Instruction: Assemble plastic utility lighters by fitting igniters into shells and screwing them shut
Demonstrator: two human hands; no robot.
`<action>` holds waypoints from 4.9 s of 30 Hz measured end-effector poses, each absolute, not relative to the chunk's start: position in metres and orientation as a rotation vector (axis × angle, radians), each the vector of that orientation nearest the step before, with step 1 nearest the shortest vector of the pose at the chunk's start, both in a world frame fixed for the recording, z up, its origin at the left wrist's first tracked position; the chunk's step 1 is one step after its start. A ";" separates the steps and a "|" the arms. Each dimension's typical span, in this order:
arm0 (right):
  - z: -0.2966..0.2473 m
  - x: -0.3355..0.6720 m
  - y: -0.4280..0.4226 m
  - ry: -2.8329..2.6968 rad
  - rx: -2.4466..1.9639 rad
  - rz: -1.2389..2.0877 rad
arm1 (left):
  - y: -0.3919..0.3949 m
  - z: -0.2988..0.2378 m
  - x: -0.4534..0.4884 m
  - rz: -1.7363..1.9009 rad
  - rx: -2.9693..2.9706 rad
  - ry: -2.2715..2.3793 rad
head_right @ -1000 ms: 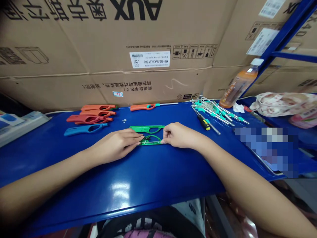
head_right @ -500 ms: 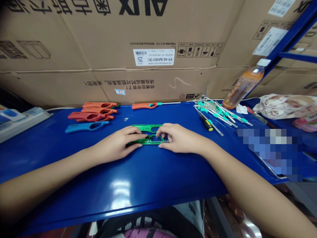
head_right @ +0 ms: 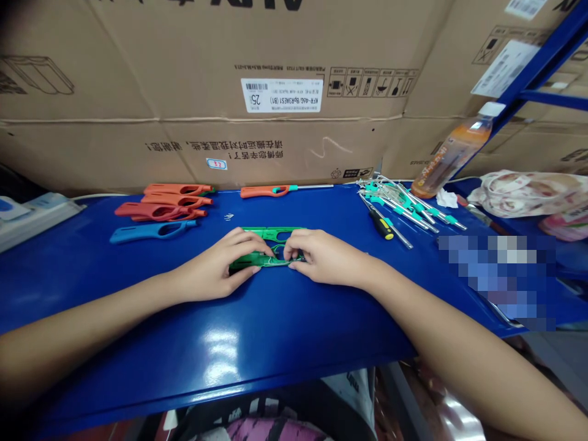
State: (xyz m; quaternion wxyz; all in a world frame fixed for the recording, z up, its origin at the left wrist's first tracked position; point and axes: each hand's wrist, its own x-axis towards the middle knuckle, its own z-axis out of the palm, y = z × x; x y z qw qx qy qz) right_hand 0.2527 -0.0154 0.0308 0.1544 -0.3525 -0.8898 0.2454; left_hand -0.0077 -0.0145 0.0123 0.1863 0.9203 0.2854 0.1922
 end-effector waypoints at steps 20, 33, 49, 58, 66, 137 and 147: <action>0.036 0.252 -0.021 -2.717 -0.989 0.536 | -0.016 0.015 -0.009 0.503 2.785 0.714; 0.034 0.252 -0.022 -2.736 -1.016 0.435 | -0.017 0.011 -0.009 0.542 2.843 0.695; 0.030 0.252 -0.020 -2.729 -1.083 0.322 | -0.012 0.000 -0.008 0.787 2.695 0.628; 0.040 0.258 -0.014 -2.571 -1.174 0.258 | -0.012 0.001 -0.005 0.716 2.802 0.668; 0.040 0.363 0.052 -1.993 -1.932 -0.220 | -0.008 -0.002 -0.007 0.788 2.753 0.647; 0.034 0.278 0.008 -2.314 -1.424 -0.142 | -0.017 0.002 0.004 1.175 2.453 0.887; 0.026 0.345 0.055 -2.054 -2.094 -0.111 | -0.016 0.002 0.001 1.020 2.550 0.913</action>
